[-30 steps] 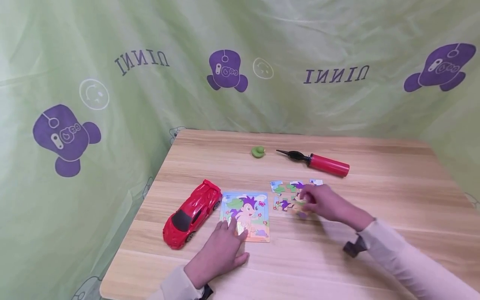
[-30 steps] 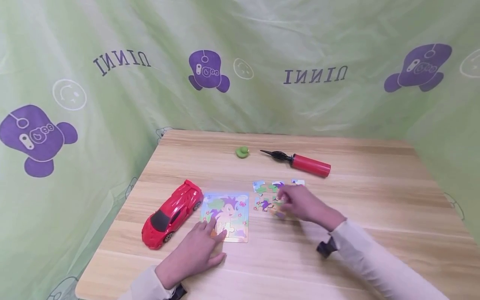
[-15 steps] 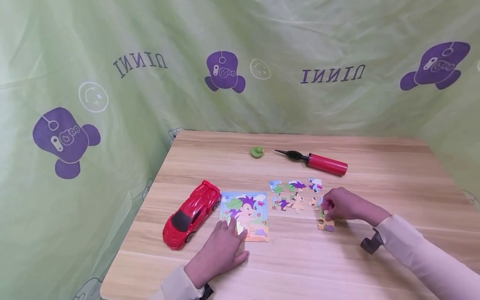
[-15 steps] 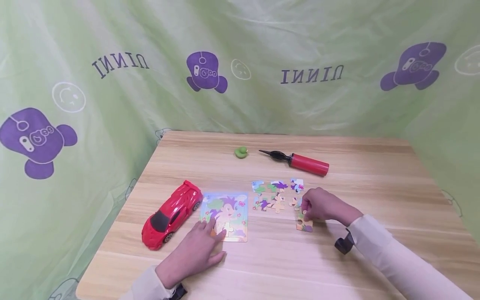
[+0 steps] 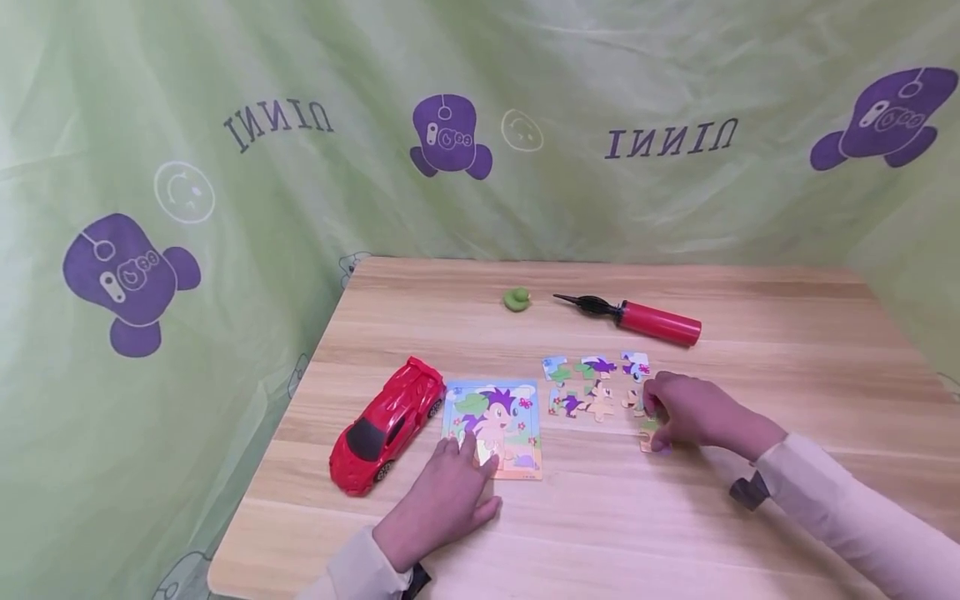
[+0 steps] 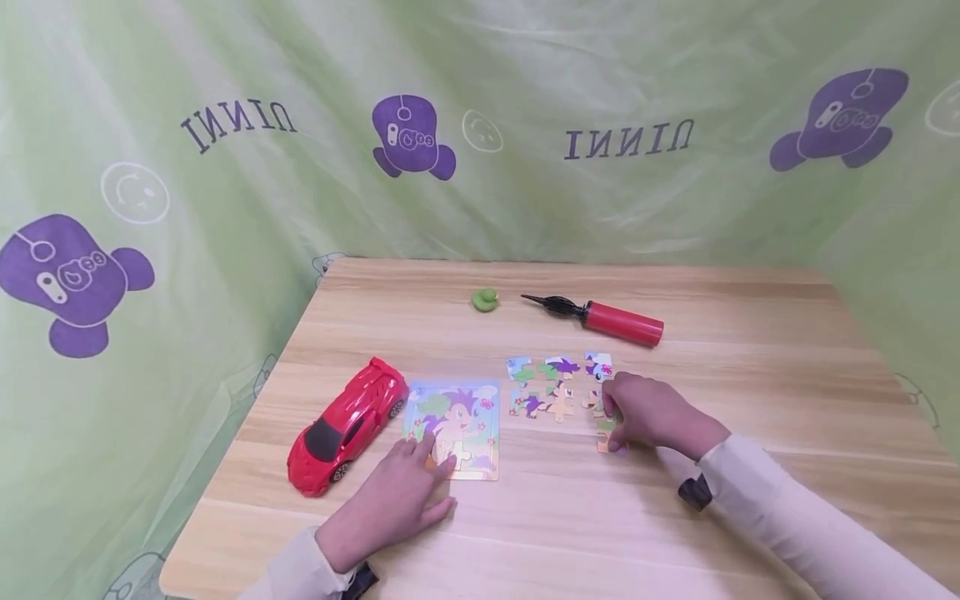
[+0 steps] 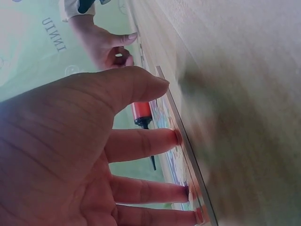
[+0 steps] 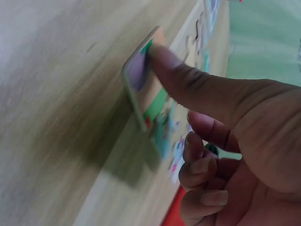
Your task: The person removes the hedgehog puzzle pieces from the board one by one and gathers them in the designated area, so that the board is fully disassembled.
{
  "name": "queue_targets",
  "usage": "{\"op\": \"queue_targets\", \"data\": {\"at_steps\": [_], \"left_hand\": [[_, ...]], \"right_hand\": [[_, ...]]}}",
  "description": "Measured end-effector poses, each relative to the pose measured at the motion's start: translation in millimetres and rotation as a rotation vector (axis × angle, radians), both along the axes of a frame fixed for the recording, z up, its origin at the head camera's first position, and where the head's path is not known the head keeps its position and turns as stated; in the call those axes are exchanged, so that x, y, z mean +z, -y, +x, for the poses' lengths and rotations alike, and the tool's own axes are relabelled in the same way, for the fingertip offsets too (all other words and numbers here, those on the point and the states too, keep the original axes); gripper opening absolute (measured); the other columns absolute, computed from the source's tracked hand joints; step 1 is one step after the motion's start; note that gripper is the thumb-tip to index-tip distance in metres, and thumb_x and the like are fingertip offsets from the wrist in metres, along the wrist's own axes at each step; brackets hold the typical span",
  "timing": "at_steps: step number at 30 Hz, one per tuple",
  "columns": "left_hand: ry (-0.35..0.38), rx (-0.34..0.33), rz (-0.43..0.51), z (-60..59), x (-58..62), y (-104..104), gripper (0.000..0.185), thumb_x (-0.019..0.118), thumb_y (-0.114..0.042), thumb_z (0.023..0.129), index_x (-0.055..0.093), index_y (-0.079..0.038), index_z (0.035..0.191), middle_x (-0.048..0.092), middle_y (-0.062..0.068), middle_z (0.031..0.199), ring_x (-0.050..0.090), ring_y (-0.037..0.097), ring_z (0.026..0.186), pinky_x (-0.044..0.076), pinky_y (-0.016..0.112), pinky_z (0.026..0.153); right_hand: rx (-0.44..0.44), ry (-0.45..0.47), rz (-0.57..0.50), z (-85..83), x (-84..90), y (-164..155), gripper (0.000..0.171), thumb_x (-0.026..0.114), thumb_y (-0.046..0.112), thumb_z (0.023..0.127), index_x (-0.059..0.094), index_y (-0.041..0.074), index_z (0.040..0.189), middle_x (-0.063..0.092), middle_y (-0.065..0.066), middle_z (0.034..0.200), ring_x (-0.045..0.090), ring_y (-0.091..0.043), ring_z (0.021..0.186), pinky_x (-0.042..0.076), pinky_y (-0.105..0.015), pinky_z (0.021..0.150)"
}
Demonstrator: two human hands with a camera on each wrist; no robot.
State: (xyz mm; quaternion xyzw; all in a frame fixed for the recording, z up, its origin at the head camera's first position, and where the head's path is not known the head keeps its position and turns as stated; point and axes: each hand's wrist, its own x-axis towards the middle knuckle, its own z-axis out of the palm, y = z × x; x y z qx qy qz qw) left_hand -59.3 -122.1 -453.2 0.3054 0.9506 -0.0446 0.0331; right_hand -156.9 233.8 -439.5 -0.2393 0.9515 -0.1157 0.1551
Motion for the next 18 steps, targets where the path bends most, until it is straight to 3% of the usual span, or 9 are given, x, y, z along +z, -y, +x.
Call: {"op": "queue_targets", "data": {"at_steps": [3,7,8,11,14,18], "left_hand": [[0.0,0.01,0.004,-0.9,-1.5,1.1,0.052,0.053,-0.053,0.084,0.061,-0.019,0.122,0.053,0.024,0.123,0.057,0.039,0.104,0.042,0.05,0.093],[-0.018,0.052,-0.008,-3.1,-0.3,5.1,0.057,0.049,-0.054,0.085,0.064,-0.008,0.117,0.055,0.02,0.124,0.059,0.034,0.105,0.05,0.042,0.084],[-0.021,0.062,-0.007,-3.6,-0.3,6.1,0.058,0.049,-0.054,0.085,0.067,-0.004,0.109,0.056,0.018,0.124,0.059,0.033,0.105,0.052,0.04,0.08],[-0.018,0.083,0.018,-3.8,-0.3,8.4,0.058,0.049,-0.054,0.085,0.069,0.001,0.092,0.056,0.016,0.125,0.061,0.03,0.102,0.054,0.036,0.073],[-0.015,0.079,0.039,-2.5,-0.7,11.4,0.056,0.051,-0.053,0.084,0.07,-0.001,0.088,0.055,0.014,0.127,0.062,0.029,0.1,0.053,0.036,0.075],[-0.001,0.086,0.061,0.4,-2.0,15.5,0.058,0.053,-0.052,0.083,0.066,-0.003,0.111,0.051,0.012,0.132,0.061,0.029,0.103,0.051,0.037,0.08]], "right_hand": [[0.049,-0.045,-0.024,3.6,0.1,12.8,0.033,0.08,0.037,0.066,0.051,0.022,0.072,0.045,0.007,0.067,0.041,-0.009,0.06,0.034,-0.024,0.052],[0.14,-0.097,-0.136,10.7,-4.6,51.9,0.023,0.072,0.039,0.076,0.052,0.028,0.071,0.047,0.013,0.064,0.043,-0.005,0.059,0.038,-0.022,0.053],[0.17,-0.108,-0.159,12.2,-6.7,64.4,0.02,0.069,0.039,0.078,0.053,0.029,0.072,0.047,0.014,0.065,0.044,-0.005,0.059,0.039,-0.021,0.054],[0.257,-0.144,-0.197,16.3,-14.0,102.5,0.012,0.063,0.037,0.084,0.06,0.025,0.085,0.052,0.014,0.076,0.049,-0.004,0.067,0.045,-0.023,0.063],[0.347,-0.204,-0.207,19.9,-20.9,136.3,0.022,0.056,0.031,0.09,0.063,0.017,0.104,0.057,0.007,0.094,0.055,-0.007,0.081,0.049,-0.027,0.074],[0.432,-0.29,-0.181,26.3,-26.9,169.1,0.029,0.052,0.026,0.091,0.059,0.009,0.113,0.056,-0.001,0.101,0.056,-0.011,0.084,0.051,-0.027,0.073]]}}
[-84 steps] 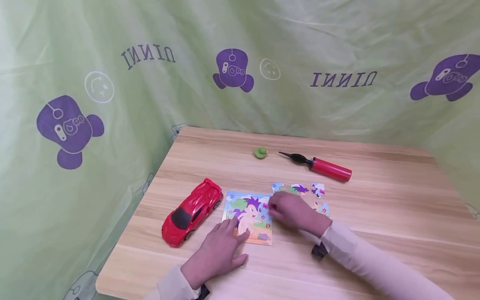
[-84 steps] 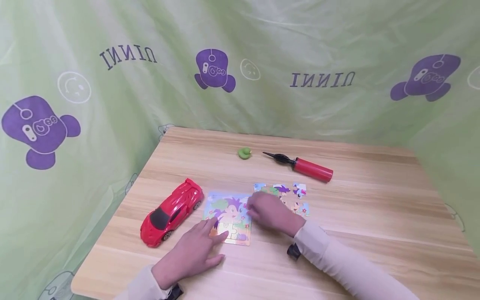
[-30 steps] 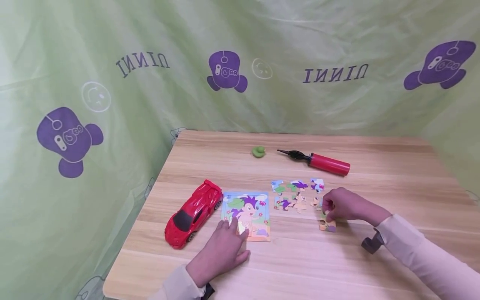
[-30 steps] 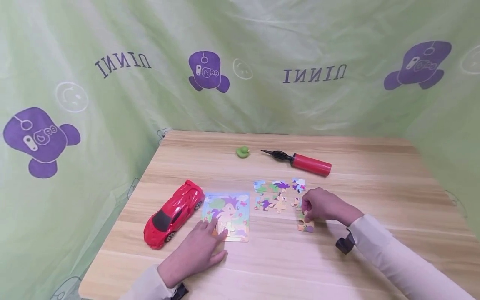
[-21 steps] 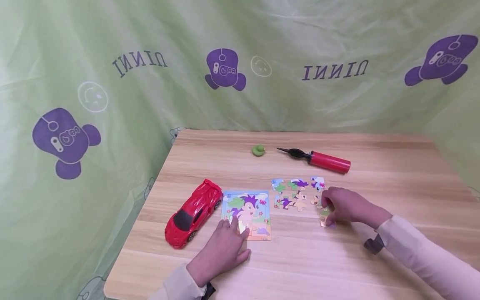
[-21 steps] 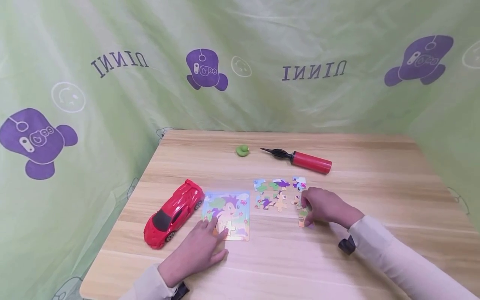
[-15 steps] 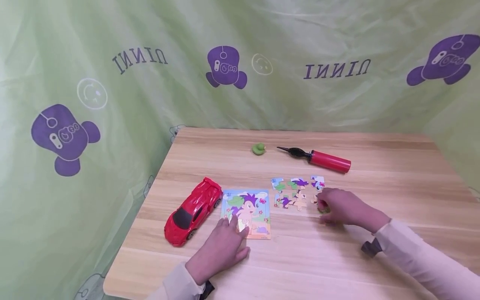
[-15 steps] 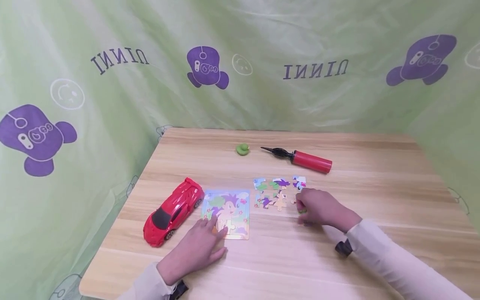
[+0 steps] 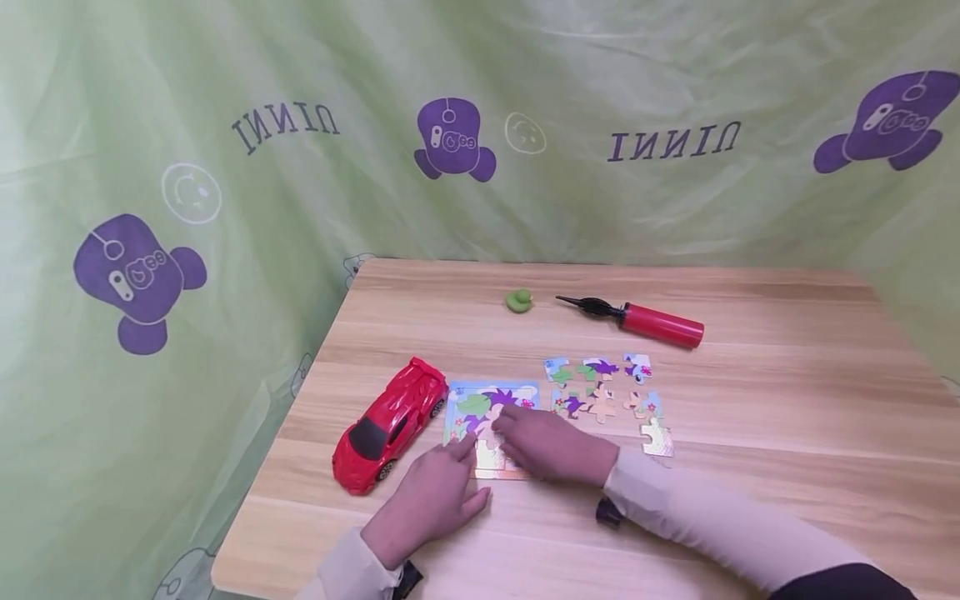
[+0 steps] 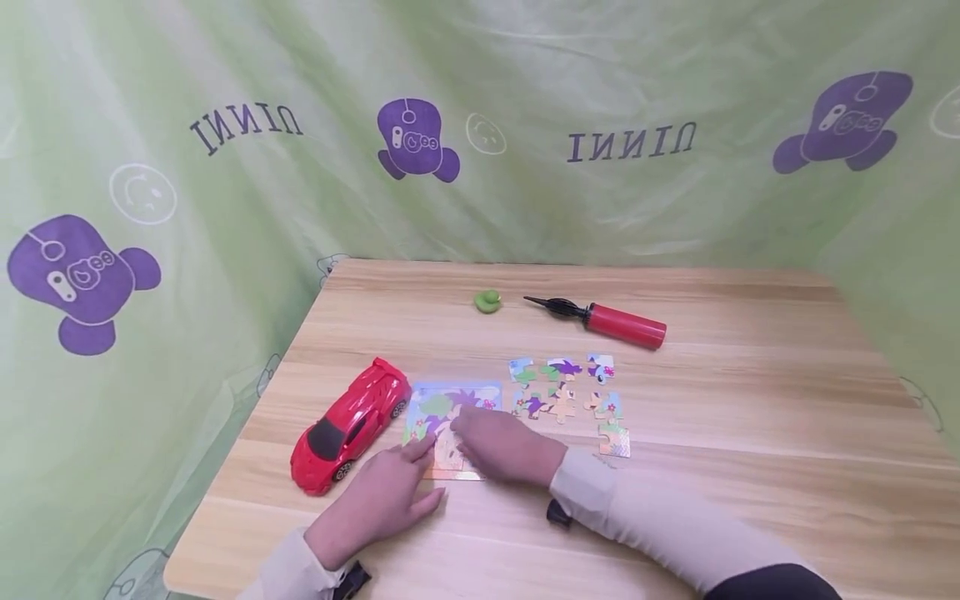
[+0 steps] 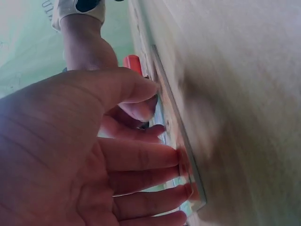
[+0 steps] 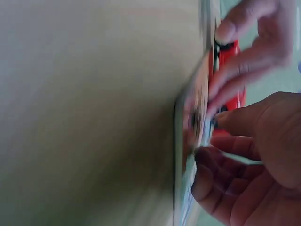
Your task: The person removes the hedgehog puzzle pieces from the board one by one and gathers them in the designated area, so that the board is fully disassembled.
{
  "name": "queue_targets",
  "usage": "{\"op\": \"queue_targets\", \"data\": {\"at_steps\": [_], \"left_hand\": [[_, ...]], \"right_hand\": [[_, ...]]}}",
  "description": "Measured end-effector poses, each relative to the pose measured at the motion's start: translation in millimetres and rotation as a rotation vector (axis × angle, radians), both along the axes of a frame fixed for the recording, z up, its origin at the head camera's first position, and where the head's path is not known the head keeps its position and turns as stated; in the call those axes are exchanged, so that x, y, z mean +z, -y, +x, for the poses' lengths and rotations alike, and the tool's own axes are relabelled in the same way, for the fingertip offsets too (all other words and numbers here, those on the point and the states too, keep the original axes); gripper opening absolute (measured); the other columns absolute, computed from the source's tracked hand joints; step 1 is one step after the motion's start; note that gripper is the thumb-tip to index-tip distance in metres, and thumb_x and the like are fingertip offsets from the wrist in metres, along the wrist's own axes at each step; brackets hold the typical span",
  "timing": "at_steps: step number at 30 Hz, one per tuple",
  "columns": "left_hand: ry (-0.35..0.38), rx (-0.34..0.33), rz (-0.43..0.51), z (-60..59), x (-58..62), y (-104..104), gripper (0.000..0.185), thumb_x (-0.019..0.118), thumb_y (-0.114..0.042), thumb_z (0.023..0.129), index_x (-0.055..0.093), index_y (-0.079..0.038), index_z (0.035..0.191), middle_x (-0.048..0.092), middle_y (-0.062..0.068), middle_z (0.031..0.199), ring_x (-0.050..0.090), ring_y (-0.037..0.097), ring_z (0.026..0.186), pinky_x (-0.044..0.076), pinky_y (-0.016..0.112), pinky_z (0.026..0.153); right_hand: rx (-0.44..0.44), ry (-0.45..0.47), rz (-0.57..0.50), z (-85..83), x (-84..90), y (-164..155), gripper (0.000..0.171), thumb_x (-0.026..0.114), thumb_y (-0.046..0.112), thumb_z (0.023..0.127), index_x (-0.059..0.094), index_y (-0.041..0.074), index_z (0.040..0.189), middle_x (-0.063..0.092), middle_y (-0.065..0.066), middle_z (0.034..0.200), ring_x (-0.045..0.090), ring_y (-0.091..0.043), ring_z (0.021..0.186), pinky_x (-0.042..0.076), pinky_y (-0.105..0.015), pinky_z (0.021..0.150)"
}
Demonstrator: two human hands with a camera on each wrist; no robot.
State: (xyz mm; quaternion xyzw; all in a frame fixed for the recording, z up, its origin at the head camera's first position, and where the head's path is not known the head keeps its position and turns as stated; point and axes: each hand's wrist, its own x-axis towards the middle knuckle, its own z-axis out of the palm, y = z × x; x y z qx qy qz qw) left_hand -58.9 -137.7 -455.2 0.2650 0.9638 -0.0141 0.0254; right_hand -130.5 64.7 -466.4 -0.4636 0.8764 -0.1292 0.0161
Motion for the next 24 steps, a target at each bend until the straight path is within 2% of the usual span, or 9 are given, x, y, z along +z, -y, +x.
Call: {"op": "queue_targets", "data": {"at_steps": [4,9,11,16,24], "left_hand": [[0.02,0.018,0.031,1.3,-0.8,1.0,0.064,0.057,-0.054,0.081,0.06,-0.004,0.121,0.047,0.011,0.136,0.056,0.028,0.111,0.052,0.036,0.08],[-0.004,0.03,0.0,3.0,-2.2,-0.1,0.07,0.054,-0.061,0.079,0.061,-0.004,0.12,0.048,0.019,0.132,0.06,0.03,0.102,0.054,0.036,0.07],[-0.019,0.028,-0.024,3.4,-3.0,-0.8,0.07,0.053,-0.063,0.079,0.063,-0.005,0.117,0.052,0.02,0.128,0.06,0.031,0.101,0.052,0.039,0.075],[-0.046,-0.006,-0.059,2.6,-4.3,-0.7,0.067,0.052,-0.063,0.08,0.066,-0.006,0.112,0.057,0.018,0.122,0.055,0.029,0.111,0.043,0.049,0.091],[-0.056,-0.01,-0.077,-0.4,-1.8,1.9,0.062,0.055,-0.061,0.08,0.067,-0.01,0.112,0.056,0.016,0.124,0.059,0.026,0.104,0.044,0.05,0.088]], "right_hand": [[-0.047,-0.007,0.039,6.9,0.9,17.1,0.033,0.06,0.033,0.087,0.06,0.007,0.107,0.051,-0.001,0.09,0.048,-0.009,0.068,0.047,-0.023,0.06],[-0.164,0.082,0.049,12.3,3.0,26.6,0.042,0.069,0.041,0.078,0.062,0.006,0.101,0.05,0.0,0.083,0.044,-0.008,0.062,0.044,-0.022,0.057],[-0.193,0.137,0.035,13.8,2.9,27.8,0.042,0.072,0.04,0.075,0.062,0.006,0.098,0.051,0.001,0.081,0.044,-0.008,0.062,0.043,-0.022,0.057],[-0.225,0.259,0.015,11.9,2.3,29.2,0.039,0.075,0.038,0.072,0.061,0.008,0.093,0.05,0.005,0.076,0.045,-0.008,0.061,0.042,-0.021,0.055],[-0.26,0.388,0.014,1.5,7.0,32.6,0.028,0.078,0.033,0.07,0.062,0.011,0.079,0.052,0.008,0.066,0.046,-0.009,0.059,0.04,-0.022,0.052]]}}
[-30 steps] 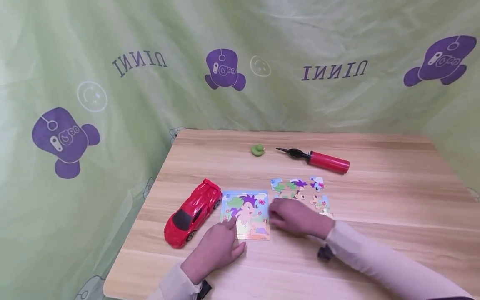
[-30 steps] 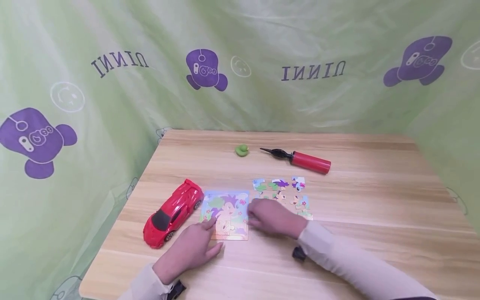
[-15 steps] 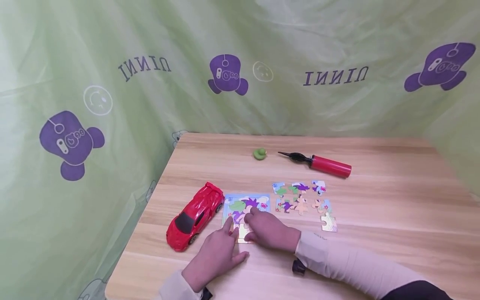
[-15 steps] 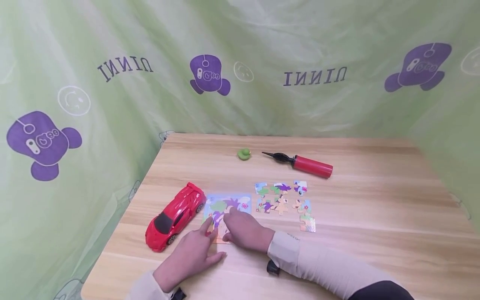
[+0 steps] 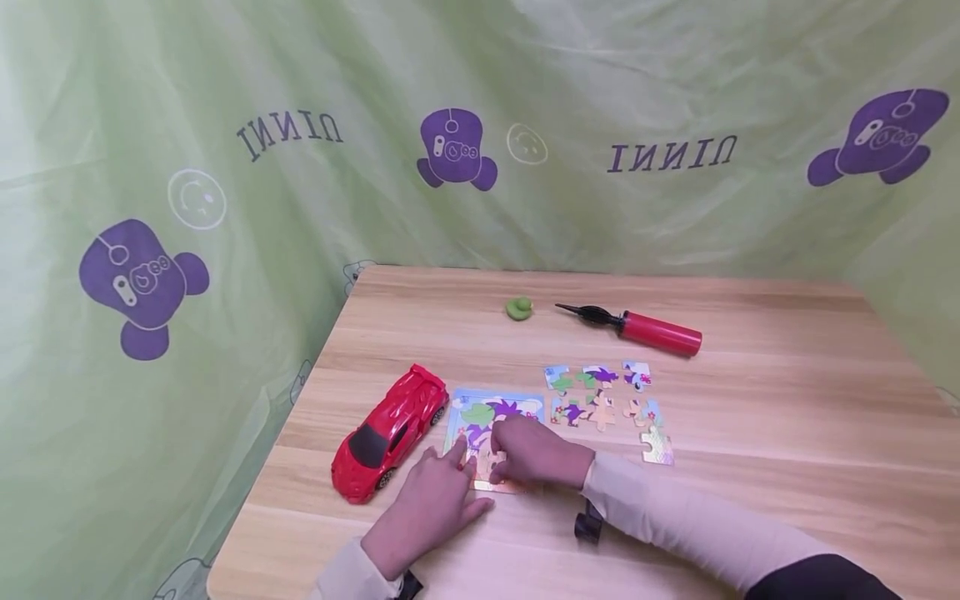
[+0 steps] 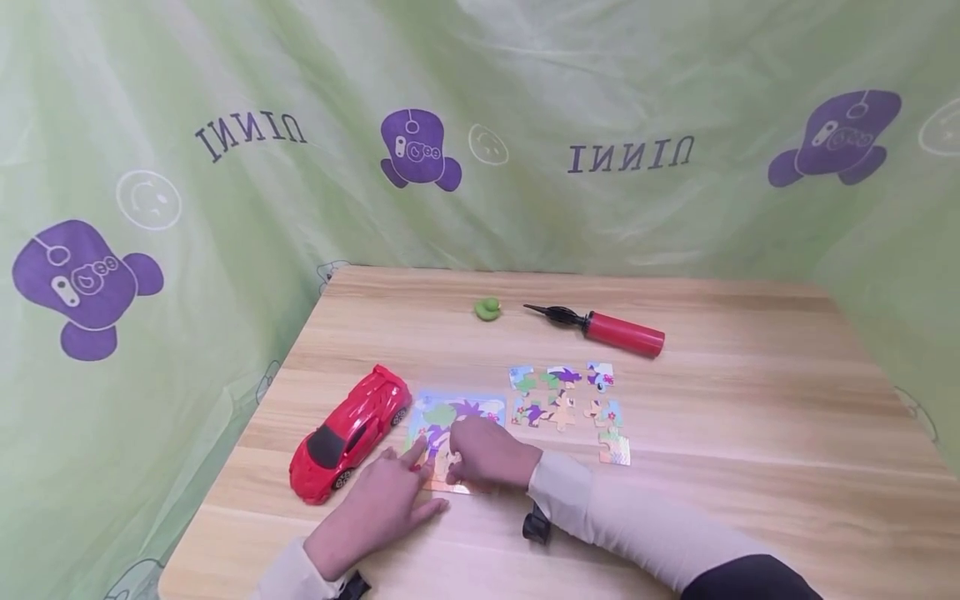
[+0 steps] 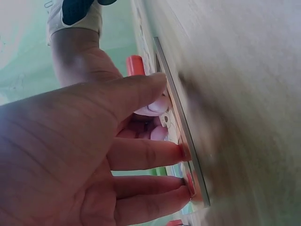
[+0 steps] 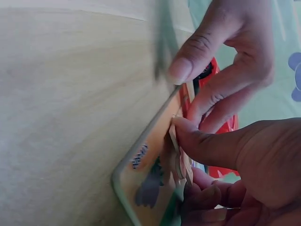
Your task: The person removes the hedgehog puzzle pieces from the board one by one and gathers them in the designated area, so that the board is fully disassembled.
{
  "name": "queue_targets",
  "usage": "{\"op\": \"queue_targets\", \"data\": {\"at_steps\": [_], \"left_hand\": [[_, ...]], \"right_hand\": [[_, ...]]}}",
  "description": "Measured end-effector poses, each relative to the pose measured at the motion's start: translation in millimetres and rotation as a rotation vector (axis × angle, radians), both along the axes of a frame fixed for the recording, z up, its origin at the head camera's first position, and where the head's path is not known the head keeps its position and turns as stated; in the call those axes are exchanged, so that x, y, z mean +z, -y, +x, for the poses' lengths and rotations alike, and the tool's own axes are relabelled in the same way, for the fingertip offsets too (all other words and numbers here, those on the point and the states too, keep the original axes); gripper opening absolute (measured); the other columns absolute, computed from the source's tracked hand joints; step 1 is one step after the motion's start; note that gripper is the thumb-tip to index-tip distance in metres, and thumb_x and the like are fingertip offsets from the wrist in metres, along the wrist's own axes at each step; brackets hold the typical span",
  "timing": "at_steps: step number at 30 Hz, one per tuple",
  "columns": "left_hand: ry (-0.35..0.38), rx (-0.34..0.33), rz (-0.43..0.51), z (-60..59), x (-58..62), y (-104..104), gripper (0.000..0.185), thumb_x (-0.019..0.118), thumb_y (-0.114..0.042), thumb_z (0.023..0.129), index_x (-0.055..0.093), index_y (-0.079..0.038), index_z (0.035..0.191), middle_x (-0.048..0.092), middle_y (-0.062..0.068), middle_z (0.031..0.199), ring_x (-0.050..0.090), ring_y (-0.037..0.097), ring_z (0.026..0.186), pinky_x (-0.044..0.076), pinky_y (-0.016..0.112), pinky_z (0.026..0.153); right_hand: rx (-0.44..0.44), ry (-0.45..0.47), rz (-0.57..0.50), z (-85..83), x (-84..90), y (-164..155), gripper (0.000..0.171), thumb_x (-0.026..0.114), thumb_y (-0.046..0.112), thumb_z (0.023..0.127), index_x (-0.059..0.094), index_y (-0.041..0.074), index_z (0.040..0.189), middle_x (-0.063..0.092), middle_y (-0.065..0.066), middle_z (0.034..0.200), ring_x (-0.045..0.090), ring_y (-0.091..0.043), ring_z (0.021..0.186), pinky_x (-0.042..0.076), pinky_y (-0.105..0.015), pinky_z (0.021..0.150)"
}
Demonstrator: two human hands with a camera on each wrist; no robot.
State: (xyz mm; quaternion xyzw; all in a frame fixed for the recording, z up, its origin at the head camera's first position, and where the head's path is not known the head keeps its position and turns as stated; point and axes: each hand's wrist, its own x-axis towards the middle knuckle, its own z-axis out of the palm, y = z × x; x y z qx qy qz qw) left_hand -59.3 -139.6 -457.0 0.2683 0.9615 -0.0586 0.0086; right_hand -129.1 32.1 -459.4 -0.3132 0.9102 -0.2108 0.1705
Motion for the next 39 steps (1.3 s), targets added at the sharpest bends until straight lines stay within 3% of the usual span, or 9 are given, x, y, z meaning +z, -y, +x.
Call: {"op": "queue_targets", "data": {"at_steps": [7,10,17,19,24,27,32,36,39], "left_hand": [[0.023,0.008,0.033,-0.7,2.4,4.9,0.054,0.053,-0.058,0.083,0.067,-0.017,0.115,0.055,0.012,0.127,0.066,0.025,0.072,0.047,0.047,0.084],[0.003,-0.013,0.033,-0.9,3.1,4.3,0.054,0.053,-0.057,0.083,0.067,-0.015,0.114,0.056,0.012,0.127,0.065,0.024,0.068,0.047,0.048,0.084],[-0.022,-0.028,0.012,-0.3,2.7,-1.0,0.059,0.052,-0.057,0.084,0.067,-0.007,0.111,0.055,0.017,0.126,0.06,0.025,0.103,0.044,0.05,0.09],[-0.027,-0.02,0.015,-0.3,1.1,-1.0,0.059,0.051,-0.056,0.084,0.067,-0.007,0.111,0.055,0.017,0.126,0.059,0.027,0.106,0.044,0.048,0.09],[-0.062,0.004,0.065,-2.0,-4.8,2.0,0.051,0.053,-0.051,0.084,0.07,-0.008,0.104,0.058,0.015,0.122,0.065,0.026,0.076,0.052,0.036,0.063],[-0.092,0.009,0.096,-3.7,-4.2,3.7,0.047,0.055,-0.048,0.083,0.072,-0.007,0.098,0.06,0.014,0.119,0.065,0.024,0.069,0.05,0.032,0.052],[-0.07,0.023,0.15,-1.8,-1.7,3.8,0.045,0.056,-0.046,0.083,0.072,-0.005,0.094,0.06,0.013,0.118,0.064,0.026,0.09,0.053,0.036,0.073],[0.005,0.039,0.177,1.2,-1.1,3.1,0.045,0.056,-0.045,0.084,0.071,-0.006,0.101,0.056,0.012,0.123,0.053,0.03,0.111,0.044,0.042,0.093],[0.041,0.044,0.165,2.4,-0.6,2.8,0.046,0.056,-0.045,0.084,0.069,-0.007,0.108,0.053,0.013,0.127,0.048,0.034,0.117,0.039,0.045,0.098]], "right_hand": [[-0.086,0.159,0.09,-10.5,10.7,5.6,0.027,0.08,0.032,0.066,0.058,0.017,0.072,0.054,0.005,0.065,0.05,-0.011,0.057,0.041,-0.026,0.05],[-0.096,0.207,0.079,-15.8,15.0,3.5,0.025,0.08,0.027,0.068,0.057,0.017,0.074,0.054,0.003,0.068,0.051,-0.013,0.06,0.042,-0.027,0.052],[-0.098,0.222,-0.023,-25.7,22.1,-29.1,0.018,0.078,0.021,0.07,0.063,0.015,0.078,0.054,0.001,0.069,0.05,-0.015,0.063,0.043,-0.029,0.056],[-0.098,0.223,-0.058,-27.8,26.5,-46.4,0.013,0.075,0.019,0.073,0.063,0.016,0.076,0.055,0.001,0.068,0.05,-0.014,0.062,0.044,-0.029,0.056],[-0.095,0.209,-0.089,-29.6,36.3,-97.1,0.006,0.068,0.014,0.08,0.064,0.017,0.077,0.055,0.003,0.065,0.049,-0.012,0.06,0.043,-0.027,0.056],[-0.103,0.196,-0.06,-30.1,37.0,-121.5,0.009,0.067,0.012,0.082,0.065,0.018,0.076,0.054,0.004,0.063,0.048,-0.012,0.059,0.041,-0.025,0.055],[-0.122,0.22,-0.029,-28.1,29.0,-142.8,0.01,0.067,0.008,0.081,0.066,0.015,0.074,0.053,0.002,0.061,0.047,-0.011,0.056,0.039,-0.025,0.052],[-0.146,0.195,-0.016,-26.0,21.5,-149.0,0.008,0.071,0.009,0.078,0.065,0.013,0.073,0.052,0.003,0.059,0.047,-0.01,0.053,0.04,-0.025,0.051],[-0.179,0.173,0.006,-24.4,19.0,-150.5,0.012,0.073,0.011,0.075,0.062,0.012,0.079,0.051,0.002,0.06,0.048,-0.01,0.051,0.04,-0.026,0.051]]}}
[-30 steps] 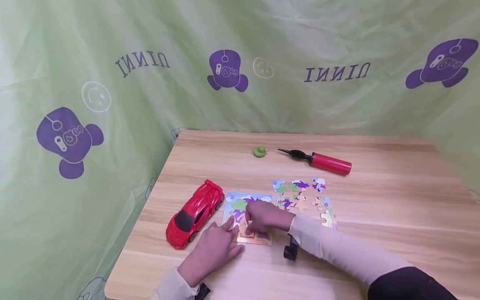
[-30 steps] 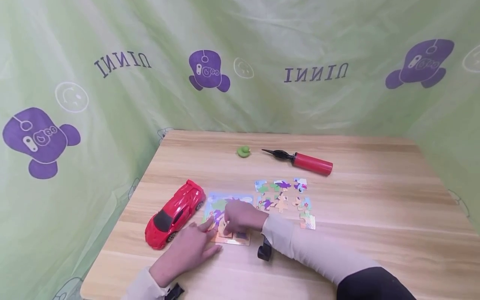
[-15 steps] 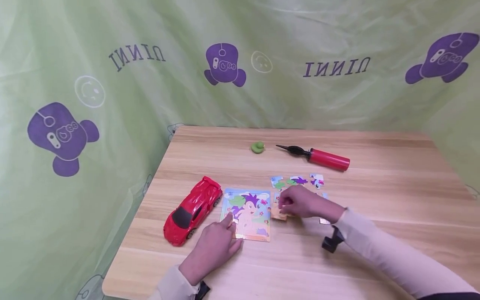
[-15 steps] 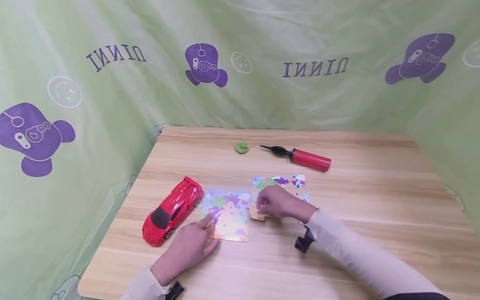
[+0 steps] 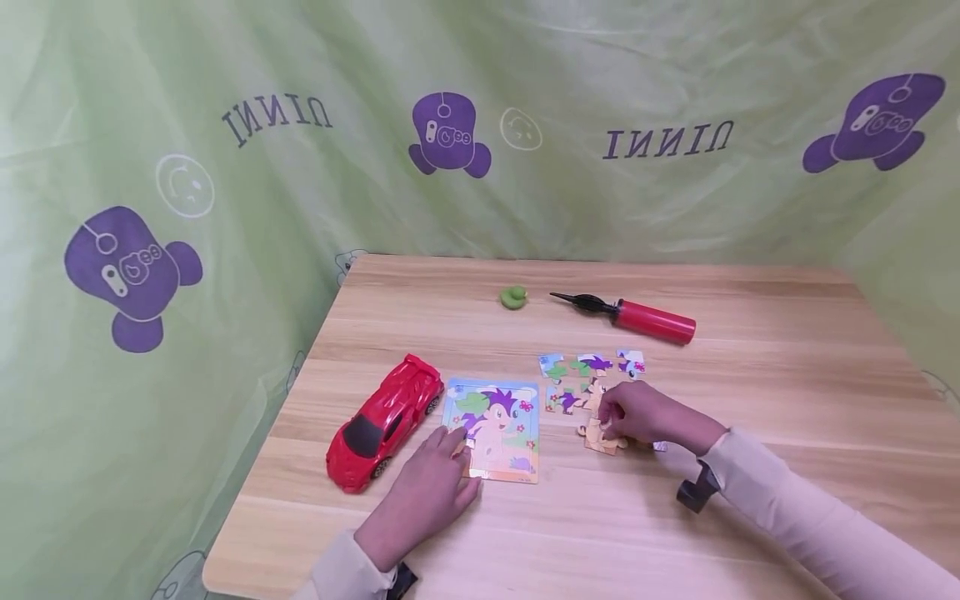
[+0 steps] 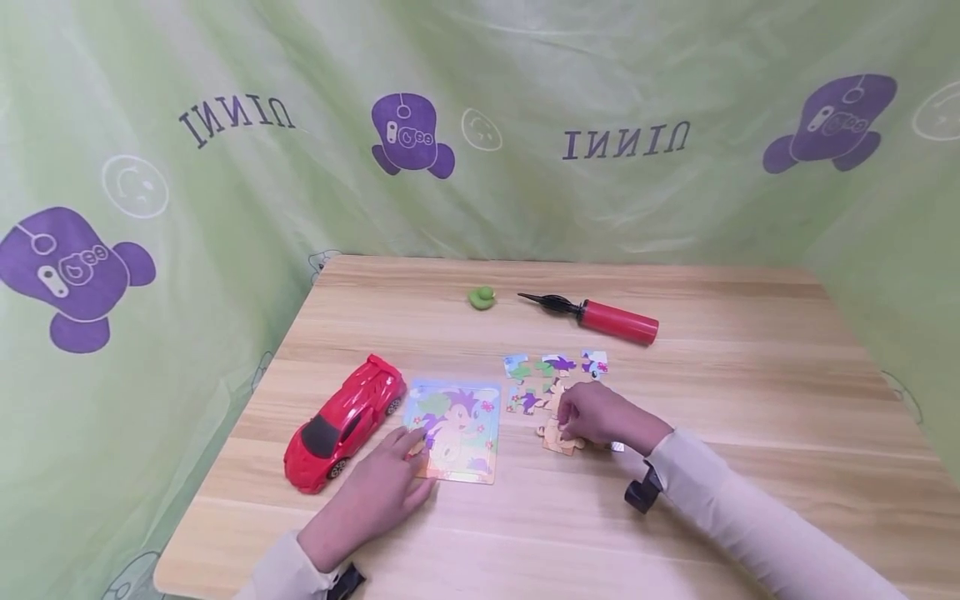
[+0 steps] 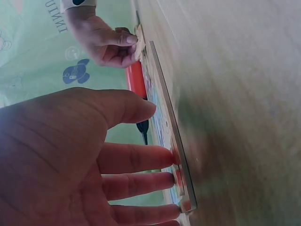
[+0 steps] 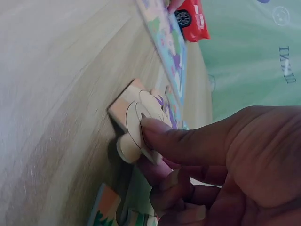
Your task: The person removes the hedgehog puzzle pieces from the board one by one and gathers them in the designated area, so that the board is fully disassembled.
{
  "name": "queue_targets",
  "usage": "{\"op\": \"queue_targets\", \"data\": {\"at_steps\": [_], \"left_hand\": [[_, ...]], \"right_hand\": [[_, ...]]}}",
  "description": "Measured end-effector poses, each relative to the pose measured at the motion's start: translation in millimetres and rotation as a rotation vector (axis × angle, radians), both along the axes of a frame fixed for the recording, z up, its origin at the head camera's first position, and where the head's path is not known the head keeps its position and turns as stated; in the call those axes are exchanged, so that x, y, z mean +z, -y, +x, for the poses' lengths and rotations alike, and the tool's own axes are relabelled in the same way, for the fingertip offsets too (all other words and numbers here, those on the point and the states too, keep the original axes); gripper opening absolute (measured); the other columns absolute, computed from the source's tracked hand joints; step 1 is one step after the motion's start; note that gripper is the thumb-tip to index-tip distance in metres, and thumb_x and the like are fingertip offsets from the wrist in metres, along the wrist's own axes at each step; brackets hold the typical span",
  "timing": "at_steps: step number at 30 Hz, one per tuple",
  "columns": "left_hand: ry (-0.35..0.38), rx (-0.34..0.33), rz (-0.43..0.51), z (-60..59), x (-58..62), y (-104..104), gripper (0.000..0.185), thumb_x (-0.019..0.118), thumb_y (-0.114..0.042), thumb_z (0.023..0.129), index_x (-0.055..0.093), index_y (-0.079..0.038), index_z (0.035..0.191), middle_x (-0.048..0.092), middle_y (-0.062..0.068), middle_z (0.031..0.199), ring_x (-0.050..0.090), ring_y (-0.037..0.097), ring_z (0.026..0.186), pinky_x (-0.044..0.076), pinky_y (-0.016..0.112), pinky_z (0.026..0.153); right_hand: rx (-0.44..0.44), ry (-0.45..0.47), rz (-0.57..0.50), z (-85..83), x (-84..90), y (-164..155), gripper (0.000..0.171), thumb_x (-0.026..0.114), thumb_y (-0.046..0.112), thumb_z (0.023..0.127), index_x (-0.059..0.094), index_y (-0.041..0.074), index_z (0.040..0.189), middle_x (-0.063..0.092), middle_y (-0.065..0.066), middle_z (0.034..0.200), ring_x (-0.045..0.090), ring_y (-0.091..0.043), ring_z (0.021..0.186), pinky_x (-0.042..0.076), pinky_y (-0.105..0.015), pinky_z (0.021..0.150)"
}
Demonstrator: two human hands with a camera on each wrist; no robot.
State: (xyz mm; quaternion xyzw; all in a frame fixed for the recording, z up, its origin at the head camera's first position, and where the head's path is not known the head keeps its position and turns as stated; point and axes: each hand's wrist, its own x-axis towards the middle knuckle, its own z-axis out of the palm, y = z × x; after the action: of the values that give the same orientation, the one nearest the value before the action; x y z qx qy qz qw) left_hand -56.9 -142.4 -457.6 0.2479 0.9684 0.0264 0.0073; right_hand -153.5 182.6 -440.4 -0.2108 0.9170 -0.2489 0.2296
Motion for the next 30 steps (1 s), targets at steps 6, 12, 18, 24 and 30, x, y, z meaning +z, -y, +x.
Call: {"op": "queue_targets", "data": {"at_steps": [6,12,18,24,30], "left_hand": [[-0.012,-0.019,-0.045,0.0,-0.1,0.4,0.048,0.054,-0.044,0.086,0.066,-0.005,0.112,0.053,0.015,0.128,0.05,0.039,0.115,0.041,0.044,0.096],[-0.026,-0.046,-0.061,-0.4,0.0,0.8,0.048,0.054,-0.043,0.086,0.066,-0.003,0.111,0.056,0.017,0.125,0.053,0.038,0.112,0.043,0.042,0.094],[0.001,-0.022,-0.017,-0.6,2.3,1.4,0.05,0.053,-0.043,0.087,0.063,-0.003,0.115,0.053,0.017,0.127,0.052,0.037,0.114,0.043,0.044,0.094],[0.0,0.026,0.056,-4.2,1.5,2.6,0.067,0.056,-0.046,0.083,0.045,0.002,0.128,0.04,0.021,0.137,0.058,0.033,0.104,0.049,0.042,0.086],[-0.057,0.044,0.097,-7.4,-0.4,5.2,0.074,0.06,-0.044,0.08,0.037,0.001,0.133,0.036,0.024,0.138,0.055,0.034,0.109,0.043,0.049,0.091]], "right_hand": [[-0.035,-0.049,0.095,0.8,1.6,6.4,0.025,0.076,0.017,0.072,0.053,0.012,0.081,0.05,0.001,0.062,0.048,-0.012,0.05,0.038,-0.028,0.05],[-0.004,-0.144,0.203,3.5,3.5,16.1,0.033,0.08,0.027,0.067,0.05,0.014,0.071,0.047,0.002,0.06,0.046,-0.013,0.052,0.035,-0.028,0.048],[0.019,-0.263,0.309,5.3,5.5,21.3,0.04,0.081,0.04,0.062,0.05,0.015,0.063,0.047,0.003,0.058,0.043,-0.015,0.054,0.034,-0.029,0.044],[0.061,-0.274,0.207,10.7,9.8,46.9,0.032,0.076,0.036,0.072,0.049,0.021,0.062,0.046,0.007,0.056,0.043,-0.01,0.053,0.036,-0.026,0.048],[0.242,-0.402,0.019,19.8,-1.5,112.8,0.017,0.064,0.032,0.084,0.064,0.017,0.092,0.061,0.006,0.082,0.056,-0.009,0.074,0.049,-0.026,0.067]]}}
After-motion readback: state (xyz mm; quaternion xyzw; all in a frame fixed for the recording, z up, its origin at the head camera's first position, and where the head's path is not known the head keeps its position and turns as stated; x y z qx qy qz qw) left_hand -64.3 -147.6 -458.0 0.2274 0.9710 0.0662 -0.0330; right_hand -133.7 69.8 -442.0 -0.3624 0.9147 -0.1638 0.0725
